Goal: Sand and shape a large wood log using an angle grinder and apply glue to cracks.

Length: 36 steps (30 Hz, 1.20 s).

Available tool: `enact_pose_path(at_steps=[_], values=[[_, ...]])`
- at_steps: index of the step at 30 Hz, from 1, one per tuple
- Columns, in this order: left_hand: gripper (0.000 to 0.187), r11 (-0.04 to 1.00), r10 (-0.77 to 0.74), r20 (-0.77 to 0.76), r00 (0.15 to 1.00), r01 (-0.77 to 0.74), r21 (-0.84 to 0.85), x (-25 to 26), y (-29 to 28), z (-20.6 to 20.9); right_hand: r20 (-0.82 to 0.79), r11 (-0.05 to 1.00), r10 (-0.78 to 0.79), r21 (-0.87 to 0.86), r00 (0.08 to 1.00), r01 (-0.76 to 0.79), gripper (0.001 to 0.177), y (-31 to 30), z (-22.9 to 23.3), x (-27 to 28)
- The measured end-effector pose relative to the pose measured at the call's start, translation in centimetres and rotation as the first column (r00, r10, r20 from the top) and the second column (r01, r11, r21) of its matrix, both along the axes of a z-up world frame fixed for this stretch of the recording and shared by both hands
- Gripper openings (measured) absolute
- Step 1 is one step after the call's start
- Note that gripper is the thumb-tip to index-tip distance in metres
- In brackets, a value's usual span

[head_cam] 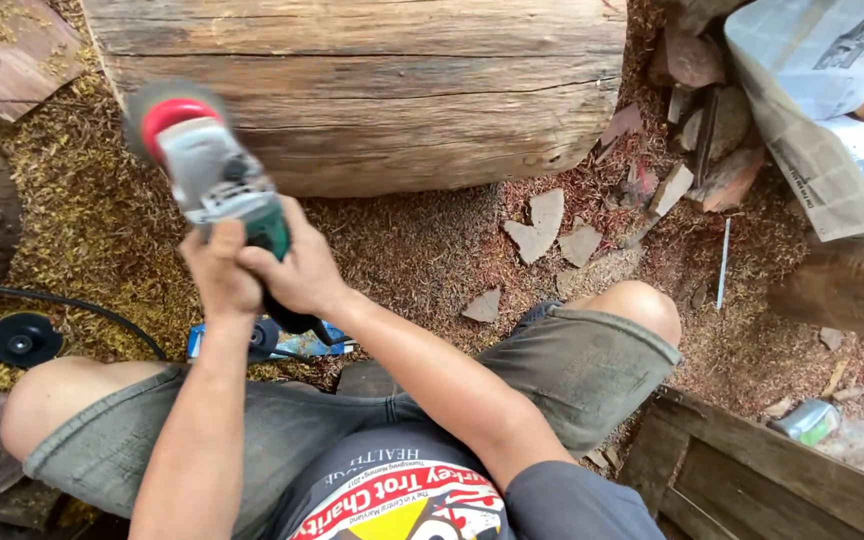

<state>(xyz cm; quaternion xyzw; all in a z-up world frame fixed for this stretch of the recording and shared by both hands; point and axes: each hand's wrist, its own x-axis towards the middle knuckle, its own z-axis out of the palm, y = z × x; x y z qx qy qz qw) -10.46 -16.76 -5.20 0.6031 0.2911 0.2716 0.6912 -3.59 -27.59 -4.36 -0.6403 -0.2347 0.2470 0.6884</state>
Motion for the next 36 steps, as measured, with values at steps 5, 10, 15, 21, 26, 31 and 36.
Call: enact_pose_path(at_steps=[5,10,15,21,26,31,36], values=[[0.048,0.996,-0.047,0.076,0.996,0.041,0.084,1.2,-1.7,0.4,0.056,0.999,0.001,0.053,0.998,-0.004,0.064,-2.3,-1.6,-1.1],[0.048,0.918,-0.35,-0.378,0.857,0.394,0.042,7.9,-9.4,1.4,-0.402,0.85,-0.354,0.238,0.844,0.47,0.037,-7.5,-6.2,-0.2],[0.059,0.849,-0.444,-0.445,0.777,0.524,0.067,10.2,-12.2,5.3,-0.36,0.785,-0.458,0.267,0.813,0.56,0.04,-10.4,-7.9,0.8],[0.034,0.835,-0.234,-0.275,0.932,0.338,0.434,2.0,-5.5,-4.0,-0.066,0.954,-0.298,0.007,0.952,0.299,0.049,-6.6,-6.4,-2.0],[0.06,0.993,0.111,0.065,0.992,-0.108,-0.049,-1.5,-3.6,-1.5,0.298,0.975,-0.06,-0.187,0.953,0.12,0.07,-3.6,-1.7,-2.4],[0.063,0.903,-0.162,-0.109,0.981,0.192,0.385,-0.2,-5.5,-3.0,0.189,0.981,-0.088,-0.153,0.978,0.118,0.073,-6.4,-5.8,-3.8],[0.072,0.927,-0.263,-0.102,0.959,0.28,0.25,-0.2,-7.5,-6.8,0.152,0.95,-0.234,-0.176,0.96,0.259,0.068,-8.5,-10.8,-3.9]])
